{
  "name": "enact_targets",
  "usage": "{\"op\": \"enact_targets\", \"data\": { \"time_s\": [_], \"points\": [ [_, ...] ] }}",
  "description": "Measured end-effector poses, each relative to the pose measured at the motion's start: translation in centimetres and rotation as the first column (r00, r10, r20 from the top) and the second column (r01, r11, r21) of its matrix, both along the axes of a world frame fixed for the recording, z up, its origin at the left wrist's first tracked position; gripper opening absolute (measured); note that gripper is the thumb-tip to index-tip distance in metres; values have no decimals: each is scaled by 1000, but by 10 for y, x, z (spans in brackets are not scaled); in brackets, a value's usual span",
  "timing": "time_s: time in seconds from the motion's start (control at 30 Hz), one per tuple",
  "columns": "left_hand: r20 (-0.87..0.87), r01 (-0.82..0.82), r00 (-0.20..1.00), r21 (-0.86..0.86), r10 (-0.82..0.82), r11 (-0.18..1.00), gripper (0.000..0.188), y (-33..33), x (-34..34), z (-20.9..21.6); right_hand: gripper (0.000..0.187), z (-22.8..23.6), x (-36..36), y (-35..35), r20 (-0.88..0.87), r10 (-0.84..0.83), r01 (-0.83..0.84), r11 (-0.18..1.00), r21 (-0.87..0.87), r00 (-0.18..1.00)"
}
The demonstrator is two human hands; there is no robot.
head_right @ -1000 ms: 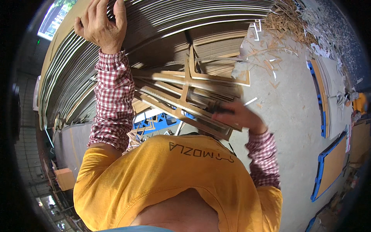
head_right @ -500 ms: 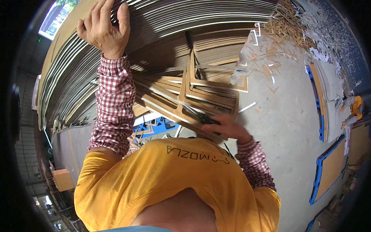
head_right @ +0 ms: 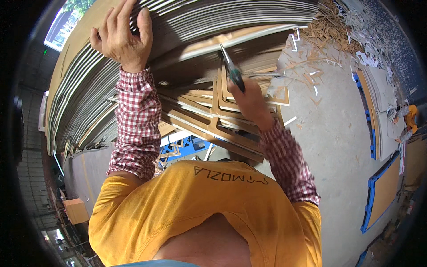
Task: Separating and stripping structural scrap pieces from manufactured cardboard sheets using a manual utility tool.
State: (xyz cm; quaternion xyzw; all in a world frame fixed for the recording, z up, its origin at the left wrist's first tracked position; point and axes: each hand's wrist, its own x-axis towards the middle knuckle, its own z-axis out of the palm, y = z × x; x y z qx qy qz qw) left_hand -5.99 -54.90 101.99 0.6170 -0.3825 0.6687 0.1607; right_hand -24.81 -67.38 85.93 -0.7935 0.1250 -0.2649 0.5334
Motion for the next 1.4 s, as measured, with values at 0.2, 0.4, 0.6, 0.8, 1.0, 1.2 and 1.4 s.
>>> {"op": "enact_targets", "data": {
  "time_s": [0.2,0.4,0.6,0.8,1.0,1.2,1.4],
  "points": [
    [15,-2,1000,-26,3,1000,29,-5,2,0,25,-40,-61,50,52,-94,106,916,-388,994],
    [-4,35,999,-20,-35,999,29,6,2,11,26,-25,-110,12,-343,600,-440,782,442,723],
    [-2,12,1000,-12,-12,1000,29,13,5,11,17,47,-50,-34,-378,121,-166,982,-87,918],
    [2,31,1000,1,-31,1000,30,6,4,12,25,19,19,-28,-49,170,-172,984,-49,984],
    [-26,25,999,2,-25,1000,30,10,4,8,23,-62,-71,36,-252,464,-375,865,333,849],
    [-14,30,999,-17,-31,999,30,15,10,7,16,47,-70,-23,-286,231,-214,973,89,930],
    [1,53,999,0,-53,999,30,2,6,12,28,39,15,-41,-130,120,-104,986,127,984]
  ]
}}
